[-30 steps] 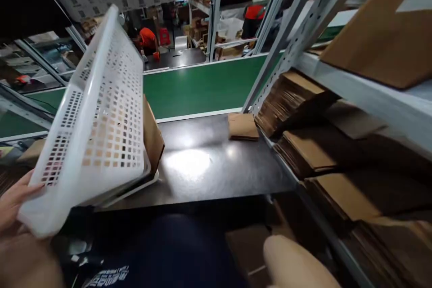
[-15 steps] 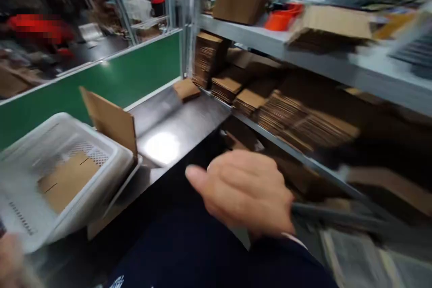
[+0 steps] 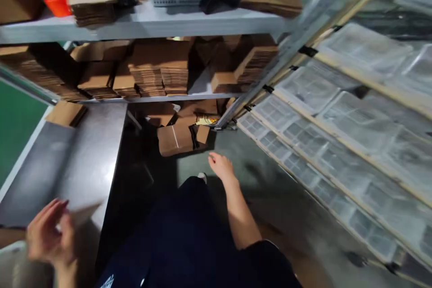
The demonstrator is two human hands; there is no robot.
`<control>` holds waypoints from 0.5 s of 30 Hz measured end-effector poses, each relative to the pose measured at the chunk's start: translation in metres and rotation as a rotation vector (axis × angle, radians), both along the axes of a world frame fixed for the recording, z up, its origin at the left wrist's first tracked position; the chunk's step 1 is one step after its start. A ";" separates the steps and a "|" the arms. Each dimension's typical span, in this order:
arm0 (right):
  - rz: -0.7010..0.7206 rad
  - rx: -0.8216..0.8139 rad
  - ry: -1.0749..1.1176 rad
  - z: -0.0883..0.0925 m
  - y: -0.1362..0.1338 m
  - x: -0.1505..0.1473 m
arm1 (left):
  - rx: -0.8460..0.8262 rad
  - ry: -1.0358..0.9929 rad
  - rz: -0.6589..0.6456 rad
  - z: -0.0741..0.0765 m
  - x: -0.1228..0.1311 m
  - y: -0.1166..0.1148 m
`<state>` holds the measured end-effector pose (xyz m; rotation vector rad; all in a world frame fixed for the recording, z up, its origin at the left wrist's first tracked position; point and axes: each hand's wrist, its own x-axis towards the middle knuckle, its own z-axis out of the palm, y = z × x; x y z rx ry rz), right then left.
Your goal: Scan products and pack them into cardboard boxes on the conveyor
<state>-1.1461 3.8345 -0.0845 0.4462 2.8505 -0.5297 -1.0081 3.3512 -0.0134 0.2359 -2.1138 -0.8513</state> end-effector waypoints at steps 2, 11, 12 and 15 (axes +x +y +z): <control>-0.021 -0.019 -0.099 -0.019 0.025 0.005 | -0.099 -0.088 -0.280 -0.017 -0.039 0.057; -0.178 -0.296 -0.409 -0.132 0.187 0.000 | -0.161 -0.745 -0.827 -0.135 -0.099 0.292; -0.198 -0.333 -0.432 -0.143 0.197 -0.012 | -0.093 -0.813 -0.824 -0.145 -0.096 0.310; -0.298 -0.446 -0.487 -0.178 0.208 -0.061 | 0.131 -0.987 -0.777 -0.180 -0.090 0.350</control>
